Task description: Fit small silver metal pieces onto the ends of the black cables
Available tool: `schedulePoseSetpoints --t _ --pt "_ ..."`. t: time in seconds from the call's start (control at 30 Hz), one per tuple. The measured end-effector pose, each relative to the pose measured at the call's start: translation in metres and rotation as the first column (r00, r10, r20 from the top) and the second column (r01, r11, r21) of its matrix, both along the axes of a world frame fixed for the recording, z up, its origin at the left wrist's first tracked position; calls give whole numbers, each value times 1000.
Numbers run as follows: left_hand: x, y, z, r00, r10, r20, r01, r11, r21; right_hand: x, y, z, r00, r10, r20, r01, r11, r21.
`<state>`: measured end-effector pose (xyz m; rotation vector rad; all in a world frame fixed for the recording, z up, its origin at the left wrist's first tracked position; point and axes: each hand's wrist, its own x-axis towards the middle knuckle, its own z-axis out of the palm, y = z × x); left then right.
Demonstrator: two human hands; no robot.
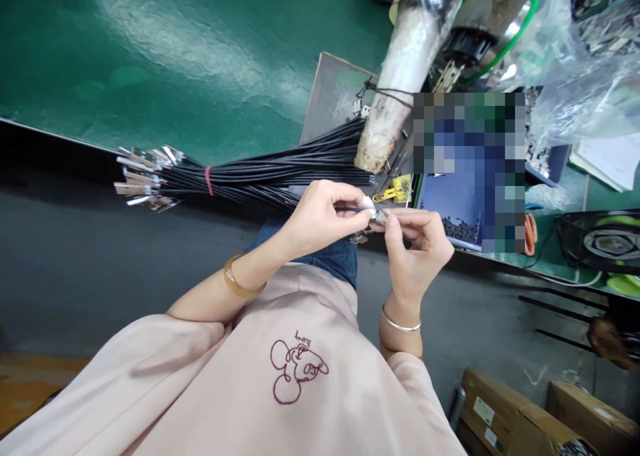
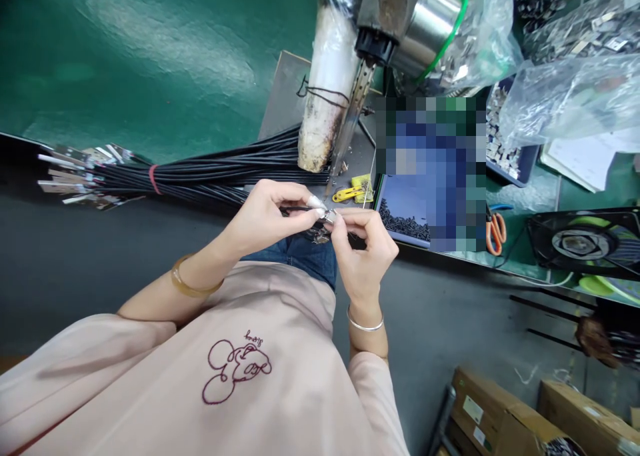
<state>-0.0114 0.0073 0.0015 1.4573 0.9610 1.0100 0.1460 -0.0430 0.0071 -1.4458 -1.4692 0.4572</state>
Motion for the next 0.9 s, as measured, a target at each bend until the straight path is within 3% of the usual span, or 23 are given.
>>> schedulePoseSetpoints --t 0.1,0.17,0.23,0.3,0.43,0.57,0.73,0.9 --pt "-10 0 0 991 132 21 -133 984 120 4 -2 -1 995 -66 77 62 996 59" --pt "-23 3 0 951 305 -56 -281 923 263 7 0 -1 986 -79 149 66 994 90" --pt "-38 10 0 847 486 -217 -365 827 429 9 4 0 965 -58 254 34 995 97" --pt "-51 17 -2 731 551 -403 -322 799 508 10 11 0 938 2 347 -26 998 64" --pt "-63 29 -4 517 461 -721 -214 886 412 13 22 2 923 146 355 -142 989 -38" --pt "-61 42 6 394 389 -833 -195 921 338 21 27 7 902 192 387 -181 981 -64" --pt "-61 67 18 373 380 -846 -174 925 339 36 33 11 858 242 452 -219 970 -103" --pt "-63 75 6 384 353 -853 -99 935 342 40 33 11 920 144 364 -133 990 -55"
